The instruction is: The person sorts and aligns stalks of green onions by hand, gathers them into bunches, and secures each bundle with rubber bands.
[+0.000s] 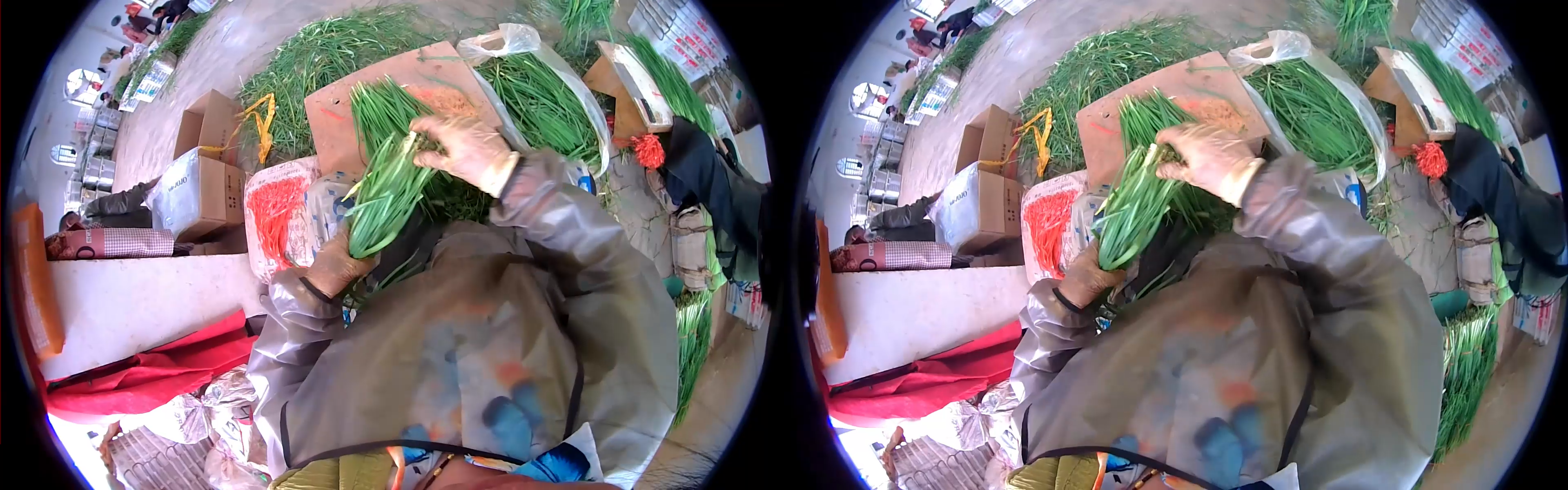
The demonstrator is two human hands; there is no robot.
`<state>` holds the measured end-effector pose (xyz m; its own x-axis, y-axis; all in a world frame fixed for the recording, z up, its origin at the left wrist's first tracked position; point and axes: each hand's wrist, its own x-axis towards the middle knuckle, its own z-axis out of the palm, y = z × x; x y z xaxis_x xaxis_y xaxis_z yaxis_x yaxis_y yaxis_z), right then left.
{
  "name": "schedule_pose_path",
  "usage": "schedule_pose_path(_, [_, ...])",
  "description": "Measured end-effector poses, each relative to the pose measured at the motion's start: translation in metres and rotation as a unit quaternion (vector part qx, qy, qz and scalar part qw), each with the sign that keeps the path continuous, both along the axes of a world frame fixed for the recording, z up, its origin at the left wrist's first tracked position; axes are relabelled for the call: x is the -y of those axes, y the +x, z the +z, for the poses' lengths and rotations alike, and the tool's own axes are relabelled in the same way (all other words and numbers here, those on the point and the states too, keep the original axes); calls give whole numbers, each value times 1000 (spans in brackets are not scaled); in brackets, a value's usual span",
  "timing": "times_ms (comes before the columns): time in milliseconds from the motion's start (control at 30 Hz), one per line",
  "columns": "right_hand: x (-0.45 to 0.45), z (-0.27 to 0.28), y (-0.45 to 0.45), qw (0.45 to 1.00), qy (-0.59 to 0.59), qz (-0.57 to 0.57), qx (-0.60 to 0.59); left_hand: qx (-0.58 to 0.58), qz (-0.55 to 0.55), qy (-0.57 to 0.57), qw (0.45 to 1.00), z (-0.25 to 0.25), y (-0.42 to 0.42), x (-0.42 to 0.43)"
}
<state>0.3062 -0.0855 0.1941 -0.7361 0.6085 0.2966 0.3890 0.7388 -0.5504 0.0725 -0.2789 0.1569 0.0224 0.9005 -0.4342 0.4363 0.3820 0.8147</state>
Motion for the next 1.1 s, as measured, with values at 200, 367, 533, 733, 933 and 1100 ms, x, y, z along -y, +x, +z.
schedule_pose_path(200, [-41, -56, 27, 984, 79, -156, 15, -47, 6, 19, 999, -4, -4, 21])
schedule_pose_path(367, [-53, -66, 60, 962, 111, -174, 180, -428, -10, 29, 903, 38, 23, 20])
schedule_pose_path(533, [0, -9, 8, 1000, 25, -16, 5, -507, -27, 188, 841, 8, 24, 5])
schedule_pose_path(733, [8, -38, -31, 875, -442, 97, -170, -590, -112, 195, 775, 27, 40, -8])
schedule_pose_path(933, [-38, -6, 76, 810, -528, -52, -248, -469, -33, 219, 855, 28, 12, 15])
schedule_pose_path(1100, [-23, -28, 80, 988, 40, -123, 90, -500, -12, 215, 839, 17, 8, 16])
